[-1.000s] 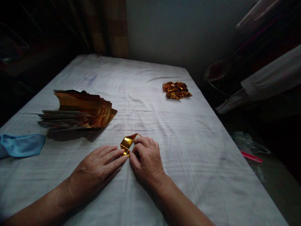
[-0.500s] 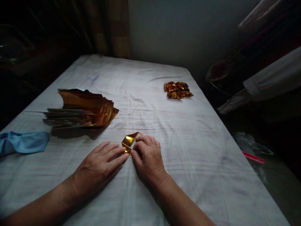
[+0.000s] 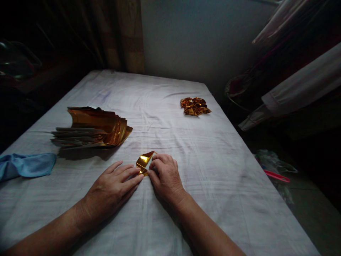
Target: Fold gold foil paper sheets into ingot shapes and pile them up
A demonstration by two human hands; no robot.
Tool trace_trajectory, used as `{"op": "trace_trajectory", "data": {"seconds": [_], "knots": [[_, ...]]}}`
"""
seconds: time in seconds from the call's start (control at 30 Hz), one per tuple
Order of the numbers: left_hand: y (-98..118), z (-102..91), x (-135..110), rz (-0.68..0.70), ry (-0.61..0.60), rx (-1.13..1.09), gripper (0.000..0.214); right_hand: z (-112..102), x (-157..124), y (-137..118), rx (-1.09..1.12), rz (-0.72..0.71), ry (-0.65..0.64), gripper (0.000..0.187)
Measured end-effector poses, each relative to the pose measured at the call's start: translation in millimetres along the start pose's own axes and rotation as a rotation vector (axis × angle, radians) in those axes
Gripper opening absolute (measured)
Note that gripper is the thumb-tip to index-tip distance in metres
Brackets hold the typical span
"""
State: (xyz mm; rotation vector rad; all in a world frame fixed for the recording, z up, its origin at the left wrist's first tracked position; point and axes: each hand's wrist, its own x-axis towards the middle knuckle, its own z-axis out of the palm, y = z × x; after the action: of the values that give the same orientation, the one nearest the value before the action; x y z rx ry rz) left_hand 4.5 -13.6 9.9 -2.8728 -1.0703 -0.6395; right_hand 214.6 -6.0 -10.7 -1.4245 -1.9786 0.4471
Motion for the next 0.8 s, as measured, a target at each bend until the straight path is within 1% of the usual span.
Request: {"op": "trace_trajectory", "data": {"seconds": [0.07,0.13,0.2,0.27,0.33,0.4,0.5,0.57,0.7,0.8], "knots": [[0,-1.6,1,0.006,0.007,0.001,0.022,-3,-1,8,0.050,-0.041,0.026,0.010],[0,-2.6,1,0.014,0.018,0.008,0.021,-7,-3,17,0.076,-0.065,0.077,0.017],[-3,-2.5,1,0.034,0.021,0.013,0.020,-11,-5,25,0.058,-0.059,0.145,0.024],[-9,-1.9,1,0.061,0.014,0.021,0.019,-13,-5,30,0.003,-0.037,0.181,0.033],[-15,-1.7,1,0.080,0.000,0.037,0.018,-15,-5,33,-0.066,-0.015,0.164,0.044],[-21,-2.5,3,0.087,-0.019,0.056,0.016,-15,-4,31,-0.118,-0.007,0.104,0.050],[-24,-4.3,7,0.078,-0.041,0.081,0.015,-16,-4,26,-0.135,-0.033,0.017,0.049],[-23,-4.5,9,0.065,-0.030,0.090,0.014,-16,-8,22,-0.121,-0.051,-0.001,0.049],[-14,-2.0,15,0.020,-0.022,0.112,0.011,-15,-16,20,-0.060,-0.051,0.007,0.050],[-5,0.2,19,-0.003,-0.030,0.176,0.010,-16,-18,23,-0.018,-0.059,0.019,0.045]]}}
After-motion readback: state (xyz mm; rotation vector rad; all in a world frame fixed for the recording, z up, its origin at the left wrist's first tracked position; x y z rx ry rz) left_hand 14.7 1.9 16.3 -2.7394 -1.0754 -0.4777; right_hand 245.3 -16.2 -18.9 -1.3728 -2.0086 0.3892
